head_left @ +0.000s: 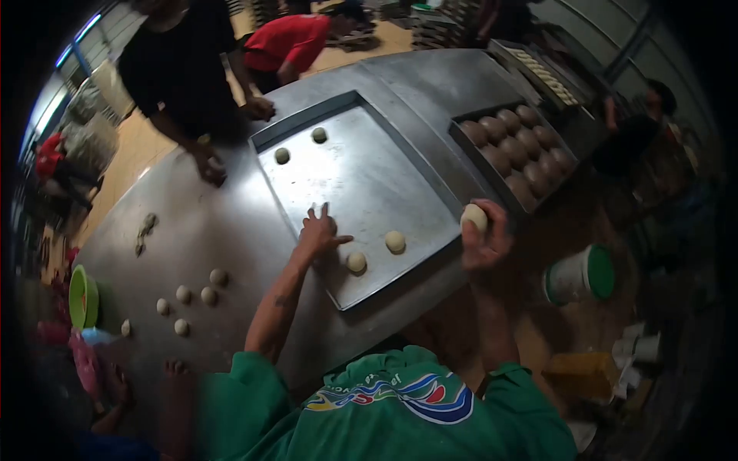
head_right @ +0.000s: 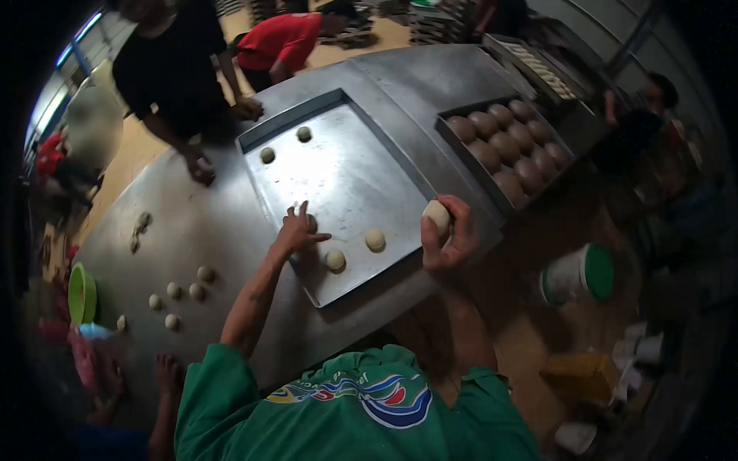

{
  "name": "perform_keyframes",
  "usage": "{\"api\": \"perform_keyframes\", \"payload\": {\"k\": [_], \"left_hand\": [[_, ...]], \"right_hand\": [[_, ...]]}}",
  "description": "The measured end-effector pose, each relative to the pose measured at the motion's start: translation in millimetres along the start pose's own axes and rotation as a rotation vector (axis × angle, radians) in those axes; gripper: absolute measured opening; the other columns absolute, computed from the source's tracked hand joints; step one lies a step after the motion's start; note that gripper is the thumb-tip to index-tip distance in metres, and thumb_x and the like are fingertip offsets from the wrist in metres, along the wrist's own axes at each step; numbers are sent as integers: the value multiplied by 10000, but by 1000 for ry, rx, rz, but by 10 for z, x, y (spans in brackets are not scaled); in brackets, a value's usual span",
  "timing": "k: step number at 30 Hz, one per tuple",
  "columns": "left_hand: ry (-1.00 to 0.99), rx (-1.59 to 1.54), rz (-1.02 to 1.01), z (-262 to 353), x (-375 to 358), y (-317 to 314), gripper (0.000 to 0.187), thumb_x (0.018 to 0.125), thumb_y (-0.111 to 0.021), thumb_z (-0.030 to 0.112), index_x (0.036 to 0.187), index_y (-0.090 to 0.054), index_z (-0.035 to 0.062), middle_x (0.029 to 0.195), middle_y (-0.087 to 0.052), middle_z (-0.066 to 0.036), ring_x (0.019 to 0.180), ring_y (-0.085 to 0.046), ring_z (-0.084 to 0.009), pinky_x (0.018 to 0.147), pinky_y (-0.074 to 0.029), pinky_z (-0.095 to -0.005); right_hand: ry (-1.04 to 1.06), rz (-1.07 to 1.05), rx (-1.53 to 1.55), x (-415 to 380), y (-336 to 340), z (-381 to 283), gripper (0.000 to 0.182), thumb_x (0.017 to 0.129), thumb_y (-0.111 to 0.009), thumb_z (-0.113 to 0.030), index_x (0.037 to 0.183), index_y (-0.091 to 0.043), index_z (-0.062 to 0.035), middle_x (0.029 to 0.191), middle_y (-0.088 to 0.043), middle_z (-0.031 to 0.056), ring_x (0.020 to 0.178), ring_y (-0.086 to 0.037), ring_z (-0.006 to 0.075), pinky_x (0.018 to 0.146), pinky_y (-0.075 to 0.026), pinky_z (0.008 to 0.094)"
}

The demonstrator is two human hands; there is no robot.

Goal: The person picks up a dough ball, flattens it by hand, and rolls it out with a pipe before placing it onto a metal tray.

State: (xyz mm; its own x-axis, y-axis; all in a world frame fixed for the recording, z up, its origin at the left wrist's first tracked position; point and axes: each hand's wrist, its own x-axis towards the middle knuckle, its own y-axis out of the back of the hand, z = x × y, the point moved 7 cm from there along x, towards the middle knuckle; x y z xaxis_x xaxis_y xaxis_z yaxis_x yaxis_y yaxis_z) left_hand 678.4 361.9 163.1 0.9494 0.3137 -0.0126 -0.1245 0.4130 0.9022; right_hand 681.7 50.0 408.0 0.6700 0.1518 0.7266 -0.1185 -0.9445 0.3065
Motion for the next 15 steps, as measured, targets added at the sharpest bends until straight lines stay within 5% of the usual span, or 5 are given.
{"api": "perform_keyframes", "payload": {"k": [2, 4, 6, 11, 15], "left_hand": [[-110, 34, 48, 236, -446, 471, 904, 708, -796, 460, 1391, -370, 49, 1338, -428, -283, 1215, -453, -425, 969, -445, -469], [-79, -575, 11, 43, -1362, 781, 759, 762, -790, 379, 1353, -439, 56, 1254, -529, -156, 1163, -527, -243, 952, -463, -409], [253, -1036, -127, -295, -2176, 540, 641, 788, -782, 322, 1282, -499, 29, 1138, -591, -149, 1075, -586, -208, 911, -484, -355], [730, -801, 98, -844, -4123, 75, 480, 805, -770, 313, 1135, -606, 6, 964, -670, -86, 881, -624, -156, 811, -514, -307], [956, -957, 240, -998, -4796, 171, 480, 837, -738, 315, 1165, -599, -7, 1002, -670, -104, 870, -625, -145, 800, -516, -298]], "right_hand": [[-50, -225, -246, -356, -450, 956, 297, 837, -662, -128, 1066, -556, 29, 981, -603, 167, 858, -627, 260, 746, -509, 345], [-89, -404, -450, -804, -1064, 1679, 284, 821, -692, -155, 972, -573, 54, 947, -583, 228, 820, -629, 350, 689, -518, 419], [-177, -400, -124, -796, -1661, 1133, 248, 821, -679, -138, 956, -587, 48, 933, -597, 211, 777, -631, 330, 676, -518, 409], [142, -997, 417, -1530, -3862, -325, 282, 801, -610, -144, 1030, -602, 20, 951, -605, 205, 916, -604, 369, 839, -491, 423], [669, -1472, 39, -2303, -5305, -1209, 604, 703, -671, -141, 1264, -466, -50, 1292, -437, 224, 1199, -435, 426, 943, -467, 483]]}}
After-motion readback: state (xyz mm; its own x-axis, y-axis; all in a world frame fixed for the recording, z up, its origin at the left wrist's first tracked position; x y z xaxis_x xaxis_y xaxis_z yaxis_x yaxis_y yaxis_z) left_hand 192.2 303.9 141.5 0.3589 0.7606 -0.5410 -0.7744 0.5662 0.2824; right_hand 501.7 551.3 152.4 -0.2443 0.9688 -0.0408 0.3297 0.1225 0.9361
